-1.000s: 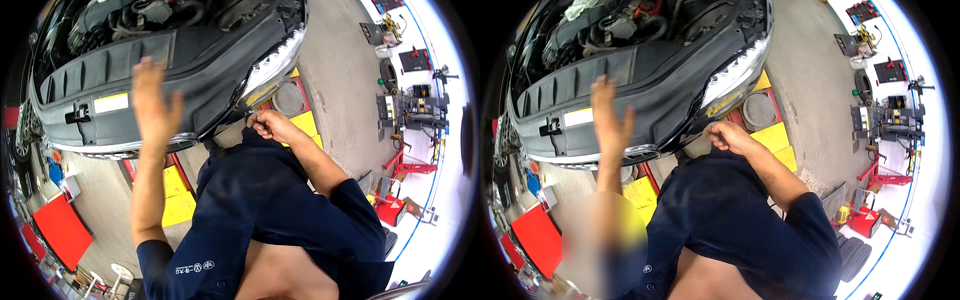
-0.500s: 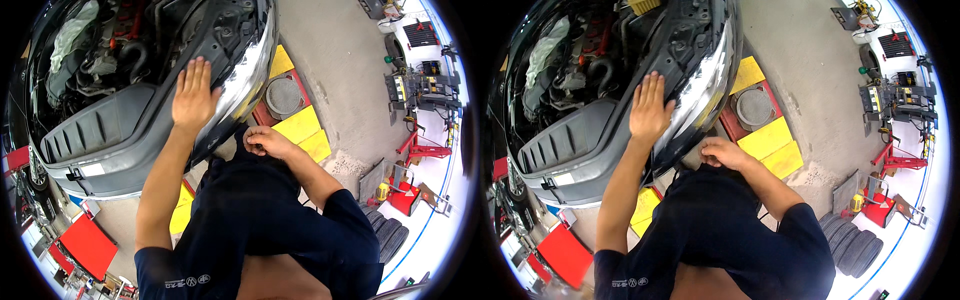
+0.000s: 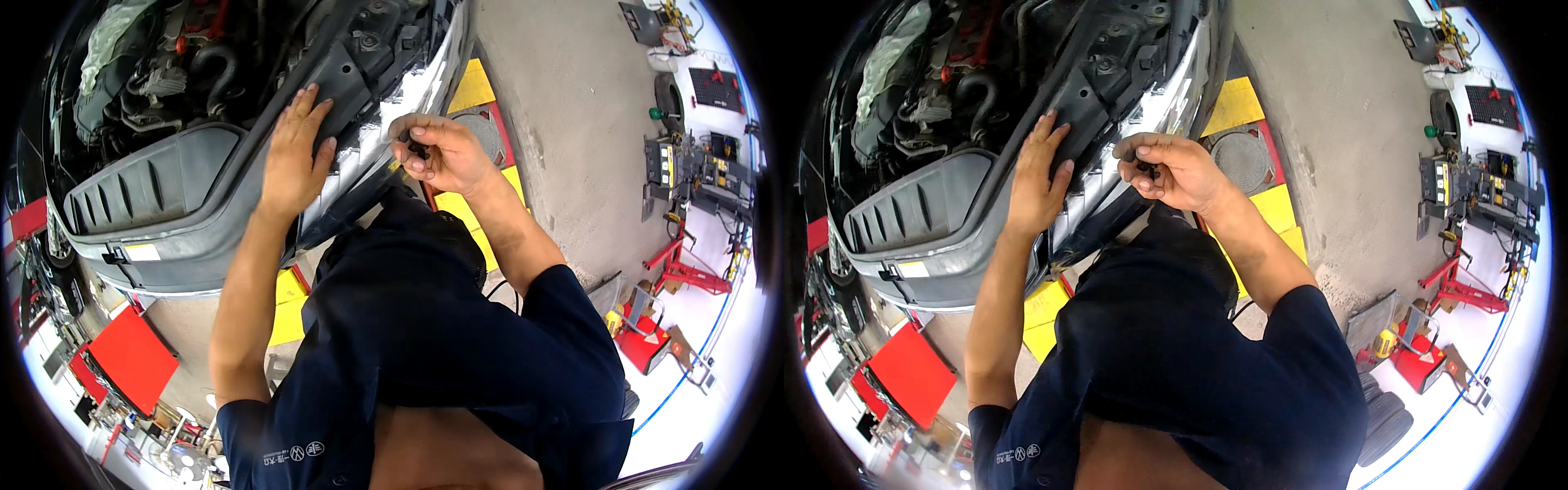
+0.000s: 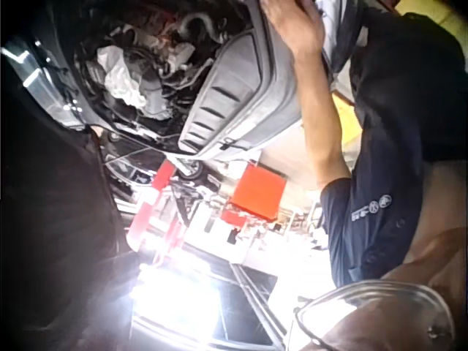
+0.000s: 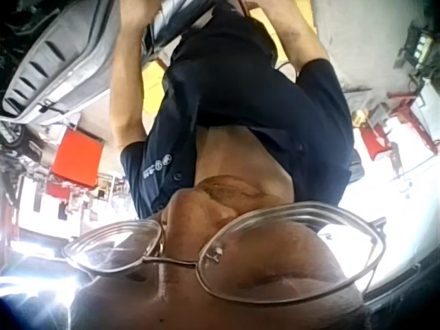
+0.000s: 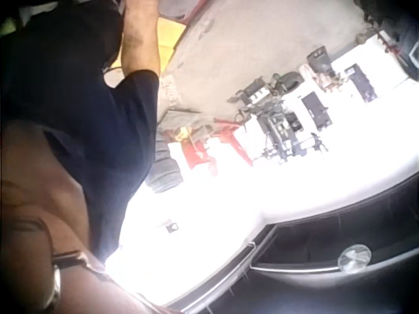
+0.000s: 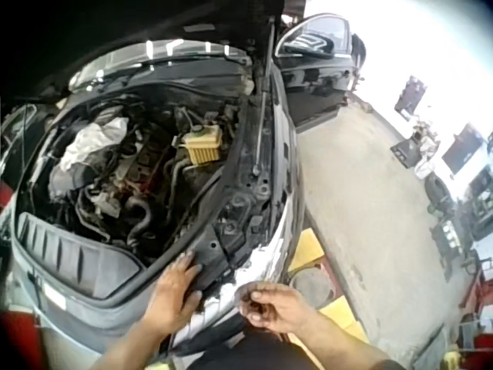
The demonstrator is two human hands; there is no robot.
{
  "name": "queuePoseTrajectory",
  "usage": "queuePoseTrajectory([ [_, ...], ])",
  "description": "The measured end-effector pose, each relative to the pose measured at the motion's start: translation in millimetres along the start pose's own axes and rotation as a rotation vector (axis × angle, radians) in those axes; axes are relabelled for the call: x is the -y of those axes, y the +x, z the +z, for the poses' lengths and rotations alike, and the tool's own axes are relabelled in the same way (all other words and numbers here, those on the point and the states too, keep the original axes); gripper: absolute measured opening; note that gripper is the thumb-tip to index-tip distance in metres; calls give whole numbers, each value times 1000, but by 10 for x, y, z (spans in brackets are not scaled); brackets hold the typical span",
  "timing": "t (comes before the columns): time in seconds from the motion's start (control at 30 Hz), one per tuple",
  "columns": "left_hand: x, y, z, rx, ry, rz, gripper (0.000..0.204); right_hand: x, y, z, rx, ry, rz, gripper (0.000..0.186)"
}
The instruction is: The person removes screws from the front of a vehicle's engine bay, then places a large plastic trim cover over the grille area and secures it using a screwdriver.
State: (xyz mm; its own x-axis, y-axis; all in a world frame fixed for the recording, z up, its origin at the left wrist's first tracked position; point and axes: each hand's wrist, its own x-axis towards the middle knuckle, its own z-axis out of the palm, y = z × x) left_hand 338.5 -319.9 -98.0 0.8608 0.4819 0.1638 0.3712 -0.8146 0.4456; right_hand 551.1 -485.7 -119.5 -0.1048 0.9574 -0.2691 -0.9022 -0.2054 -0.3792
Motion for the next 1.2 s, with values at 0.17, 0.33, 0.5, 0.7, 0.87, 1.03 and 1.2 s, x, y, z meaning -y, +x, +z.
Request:
queuePoseTrajectory([
  [0.17, -519, -283, 107, -235, -1919, -603, 59, -132, 231, 686, -16, -822, -5, 30],
  [0.33, -399, -449, 177, -411, -2331, -736, 59, -616, 411, 969, -18, -1420, -180, 26],
  [0.5, -363, -683, 67, -401, -2344, -887, 54, -754, 404, 1049, 65, -829, -136, 39],
  [0.7, -532, -707, -34, -510, -2426, -784, 49, -1189, 424, 1219, 106, -1003, -482, 47],
  [0.87, -365, -966, 239, -435, -2916, -314, 45, -1191, 319, 1318, 52, -882, -664, 33],
  [1.03, -411, -973, 142, -339, -2764, -310, 55, -881, 79, 1304, -134, -1732, -826, 21],
  [1.2, -637, -924, -27, -342, -2531, -479, 54, -914, 30, 1216, -27, -2014, -899, 25],
])
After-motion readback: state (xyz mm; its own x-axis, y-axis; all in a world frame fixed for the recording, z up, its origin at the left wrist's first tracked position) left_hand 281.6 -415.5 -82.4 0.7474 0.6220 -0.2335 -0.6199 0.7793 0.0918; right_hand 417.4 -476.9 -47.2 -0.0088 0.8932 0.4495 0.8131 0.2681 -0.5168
